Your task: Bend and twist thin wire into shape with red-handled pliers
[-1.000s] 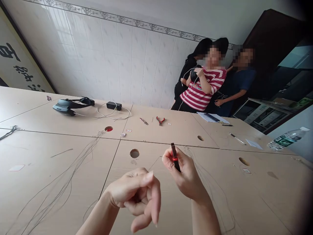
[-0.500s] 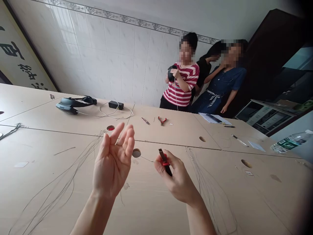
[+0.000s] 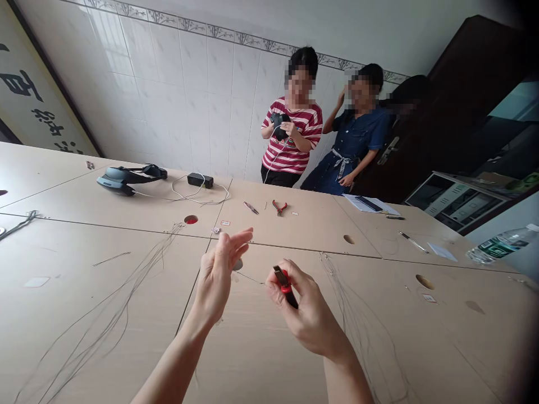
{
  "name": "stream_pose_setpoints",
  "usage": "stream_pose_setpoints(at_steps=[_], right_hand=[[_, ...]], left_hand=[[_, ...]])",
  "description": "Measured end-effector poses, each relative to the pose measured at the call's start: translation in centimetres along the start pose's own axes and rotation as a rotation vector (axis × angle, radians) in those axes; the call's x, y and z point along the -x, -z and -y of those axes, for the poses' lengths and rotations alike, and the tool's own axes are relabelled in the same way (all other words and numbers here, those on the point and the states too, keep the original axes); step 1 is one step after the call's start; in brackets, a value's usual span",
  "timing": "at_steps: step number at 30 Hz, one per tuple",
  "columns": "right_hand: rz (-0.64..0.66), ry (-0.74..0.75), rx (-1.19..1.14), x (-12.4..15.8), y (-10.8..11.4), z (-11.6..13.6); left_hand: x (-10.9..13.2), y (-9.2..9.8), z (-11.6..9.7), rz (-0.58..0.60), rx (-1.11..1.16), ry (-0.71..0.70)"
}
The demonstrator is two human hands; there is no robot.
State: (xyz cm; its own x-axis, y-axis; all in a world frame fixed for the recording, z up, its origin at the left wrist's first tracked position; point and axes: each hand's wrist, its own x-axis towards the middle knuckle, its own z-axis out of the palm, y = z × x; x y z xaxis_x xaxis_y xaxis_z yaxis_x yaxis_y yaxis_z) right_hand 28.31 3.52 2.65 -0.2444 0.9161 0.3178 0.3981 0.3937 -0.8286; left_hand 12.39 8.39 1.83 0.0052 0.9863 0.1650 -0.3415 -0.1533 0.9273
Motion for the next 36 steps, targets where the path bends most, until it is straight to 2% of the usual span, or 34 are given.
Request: stream_pose_setpoints(at_steps=[4,9,17,20,22,25,28,31,33,36], right_hand=[[-0.050,0.000,0.005,-0.2,0.2,-0.1],[-0.125,0.010,-0.017,-0.4,0.6,-0.3],[-0.301,0.046,0.001,-0.5,1.7,-0.8],[-0.346,0.042,-0.002,-0.6,1.8,-1.2],[-0.354,0.035,-0.009,-0.7,1.7,-1.3],[-0.348,0.017,-0.017,-0.7,1.6,-1.2],[-0.346,0.005,-0.023,-0.7,1.4,-1.0],[-0.348,0.005,-0.025,-0.8,1.3,-1.0],[-0.351,0.004,-0.030,-0.8,1.2,-1.2],[-0.349,0.002,-0.044,-1.0,0.9,-1.5]], left_hand=[[-0.1,0.0,0.5,0.199,-0.173,0.187],[0.3,-0.4,0.5,0.506,-0.229,0.266],[0.7,-0.3,-0.2,0.676,-0.187,0.397],[0.9,-0.3,-0.9,0.816,-0.147,0.449],[1.0,-0.2,-1.1,0.920,-0.085,0.534],[1.0,-0.2,-0.9,1.035,0.011,0.672],[0.8,0.0,-0.5,1.137,0.069,0.739],[0.7,0.1,-0.5,1.255,0.074,0.754],[0.9,0.3,-0.8,1.305,0.052,0.711],[1.4,1.0,-1.2,1.252,0.077,0.605]])
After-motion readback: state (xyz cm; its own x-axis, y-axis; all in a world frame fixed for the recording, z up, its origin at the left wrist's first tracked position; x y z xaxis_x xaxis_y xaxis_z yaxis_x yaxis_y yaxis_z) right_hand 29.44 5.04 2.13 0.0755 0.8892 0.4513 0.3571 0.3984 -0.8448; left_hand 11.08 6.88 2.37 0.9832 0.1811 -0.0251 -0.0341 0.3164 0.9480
